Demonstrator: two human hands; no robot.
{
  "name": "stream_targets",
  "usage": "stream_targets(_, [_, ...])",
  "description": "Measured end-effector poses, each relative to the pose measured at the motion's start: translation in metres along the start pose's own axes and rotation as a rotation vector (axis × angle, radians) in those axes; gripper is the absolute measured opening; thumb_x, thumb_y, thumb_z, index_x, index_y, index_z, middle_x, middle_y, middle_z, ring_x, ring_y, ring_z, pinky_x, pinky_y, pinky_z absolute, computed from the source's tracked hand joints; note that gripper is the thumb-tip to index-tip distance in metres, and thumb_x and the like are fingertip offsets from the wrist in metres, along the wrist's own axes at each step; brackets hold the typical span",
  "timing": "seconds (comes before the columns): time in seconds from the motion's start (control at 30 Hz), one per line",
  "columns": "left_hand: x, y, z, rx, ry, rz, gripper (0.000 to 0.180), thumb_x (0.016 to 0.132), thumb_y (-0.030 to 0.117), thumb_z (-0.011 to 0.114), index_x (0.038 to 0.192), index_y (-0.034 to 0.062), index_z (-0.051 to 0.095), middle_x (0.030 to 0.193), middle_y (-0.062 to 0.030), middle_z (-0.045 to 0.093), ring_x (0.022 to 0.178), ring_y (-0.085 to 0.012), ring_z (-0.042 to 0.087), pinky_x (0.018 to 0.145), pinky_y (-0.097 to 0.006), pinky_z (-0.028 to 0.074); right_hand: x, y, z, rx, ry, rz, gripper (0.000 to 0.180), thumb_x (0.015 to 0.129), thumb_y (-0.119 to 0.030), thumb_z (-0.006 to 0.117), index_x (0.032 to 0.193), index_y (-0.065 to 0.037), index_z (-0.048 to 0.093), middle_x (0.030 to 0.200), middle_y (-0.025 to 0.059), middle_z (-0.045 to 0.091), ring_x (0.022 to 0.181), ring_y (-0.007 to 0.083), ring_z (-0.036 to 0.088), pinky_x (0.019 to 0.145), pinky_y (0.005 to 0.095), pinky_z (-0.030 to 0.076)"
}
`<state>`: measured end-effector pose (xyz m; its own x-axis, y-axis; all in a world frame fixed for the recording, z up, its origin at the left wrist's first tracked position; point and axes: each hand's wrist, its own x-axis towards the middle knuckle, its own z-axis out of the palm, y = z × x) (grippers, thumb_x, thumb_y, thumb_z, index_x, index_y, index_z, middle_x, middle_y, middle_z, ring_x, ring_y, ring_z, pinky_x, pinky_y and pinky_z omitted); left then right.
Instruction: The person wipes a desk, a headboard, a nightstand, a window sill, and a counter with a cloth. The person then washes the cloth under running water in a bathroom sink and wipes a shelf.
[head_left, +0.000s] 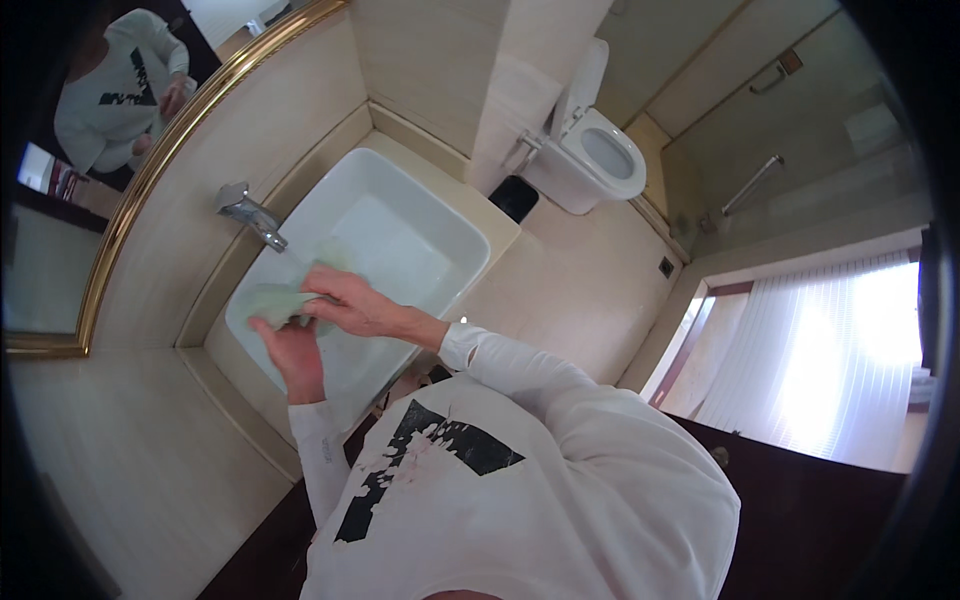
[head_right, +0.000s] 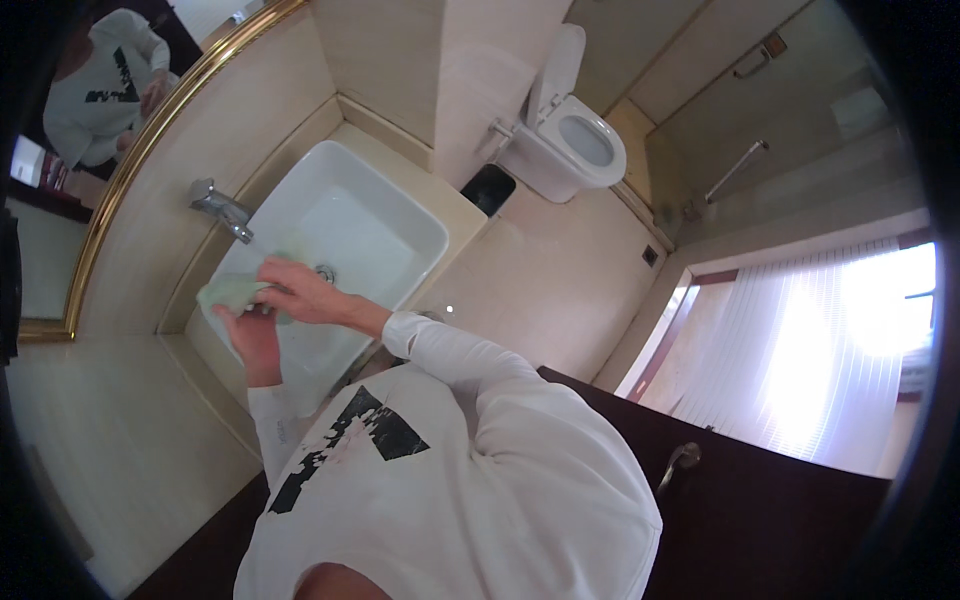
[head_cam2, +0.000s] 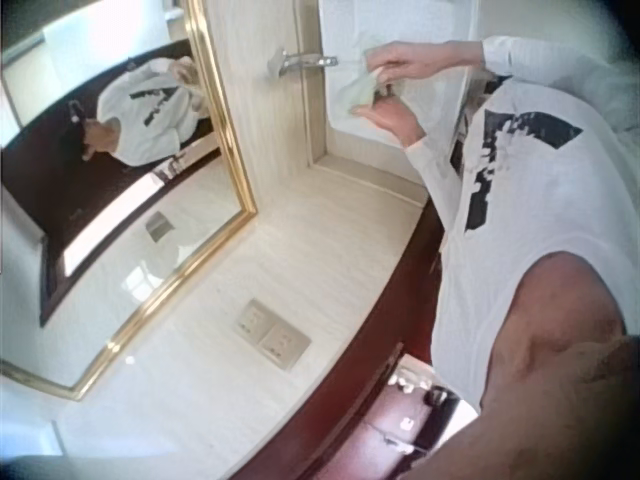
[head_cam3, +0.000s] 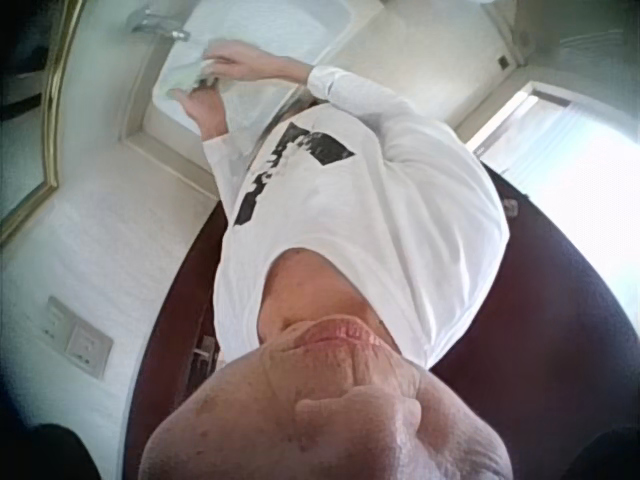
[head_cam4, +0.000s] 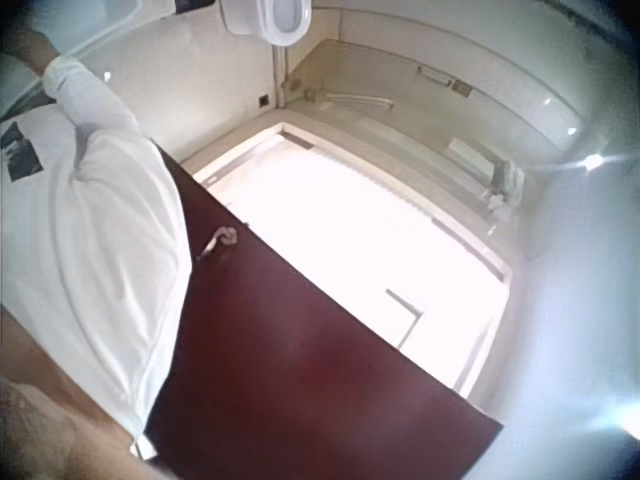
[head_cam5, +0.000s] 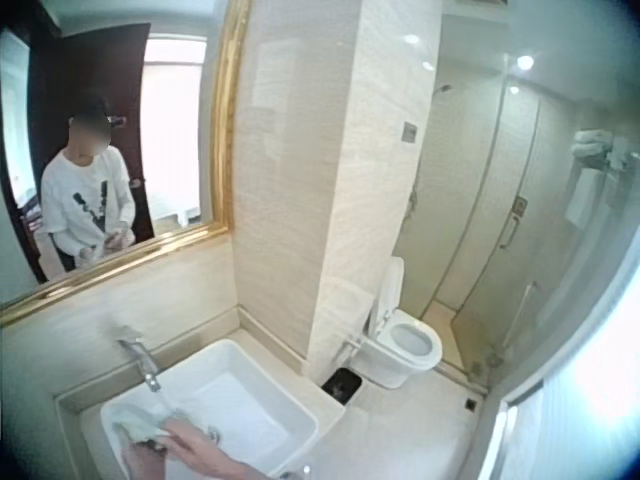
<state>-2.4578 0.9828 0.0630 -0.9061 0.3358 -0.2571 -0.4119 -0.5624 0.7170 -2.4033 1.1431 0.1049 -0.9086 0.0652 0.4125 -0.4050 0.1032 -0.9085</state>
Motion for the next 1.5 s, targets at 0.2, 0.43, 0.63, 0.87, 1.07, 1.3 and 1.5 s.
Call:
stream_targets(0.2, [-0.008,0.025,0.028,0.128,-0.060,0.128,0.064,0.097,0.055,0.030,0.145,0.0122,0.025,0.142,-0.0088,0.038,0.132,-0.0259,0.035,0.108,-0.042,0.029,-0.011,0.004,0.001,-0.163,-0.175,0.130,0.057,0.074,-0.017,0.073,0.123,-0.007,0.045,0.108,0.0129,0.052,0.103,0.0318,0.052,0.087,0.0413,0.042])
stream_targets(0.43, [-0.014,0.007,0.009,0.506,-0.091,0.256,0.077,0.097,0.052,0.039,0.150,0.0146,-0.003,0.154,-0.0099,0.008,0.136,-0.0321,0.025,0.110,-0.045,0.022,-0.013,0.082,0.046,-0.320,0.084,0.368,0.068,0.077,-0.010,0.061,0.138,-0.004,0.032,0.109,0.0247,0.059,0.099,0.0410,0.058,0.084,0.0468,0.047])
stream_targets(0.63, [-0.014,-0.011,-0.024,0.076,0.350,-0.437,0.082,0.090,0.055,0.048,0.149,0.0131,0.010,0.152,-0.0124,0.010,0.135,-0.0373,0.025,0.106,-0.048,0.032,0.011,0.105,0.084,-0.201,0.243,0.399,0.024,0.078,-0.012,0.050,0.096,0.002,0.055,0.085,0.0282,0.061,0.082,0.0463,0.059,0.071,0.0501,0.048])
stream_targets(0.87, [-0.005,-0.021,-0.062,-0.199,0.050,-0.312,0.058,0.092,0.031,0.048,0.140,0.0042,0.031,0.138,-0.0139,0.038,0.126,-0.0299,0.041,0.103,-0.043,0.039,0.000,0.043,0.130,-0.395,0.341,0.081,0.029,0.075,-0.031,0.061,0.086,-0.004,0.061,0.079,0.0194,0.064,0.078,0.0395,0.063,0.070,0.0476,0.049])
stream_targets(1.07, [0.025,-0.035,-0.018,0.084,-0.053,-0.052,0.040,0.094,0.015,0.047,0.131,0.0019,0.045,0.129,-0.0136,0.051,0.115,-0.0250,0.052,0.098,-0.039,0.045,0.009,0.146,0.035,-0.601,0.323,0.517,0.031,0.087,-0.036,0.054,0.080,-0.007,0.064,0.071,0.0176,0.063,0.067,0.0372,0.063,0.061,0.0453,0.050])
stream_targets(1.3, [0.038,-0.036,-0.089,-0.018,0.141,-0.181,0.039,0.099,0.031,0.042,0.130,0.0080,0.044,0.129,-0.0112,0.050,0.111,-0.0274,0.053,0.095,-0.044,0.046,-0.002,0.129,0.092,-0.796,-0.065,0.180,0.038,0.091,-0.038,0.049,0.100,-0.004,0.062,0.086,0.0215,0.064,0.071,0.0399,0.061,0.066,0.0475,0.047])
stream_targets(1.5, [0.011,0.011,-0.067,0.083,0.338,-0.323,0.051,0.100,0.045,0.034,0.140,0.0122,0.033,0.141,-0.0169,0.037,0.128,-0.0405,0.037,0.099,-0.067,0.027,0.042,0.134,0.002,-0.542,0.311,0.381,0.036,0.093,-0.033,0.050,0.078,-0.001,0.058,0.072,0.0197,0.059,0.067,0.0359,0.059,0.059,0.0458,0.045])
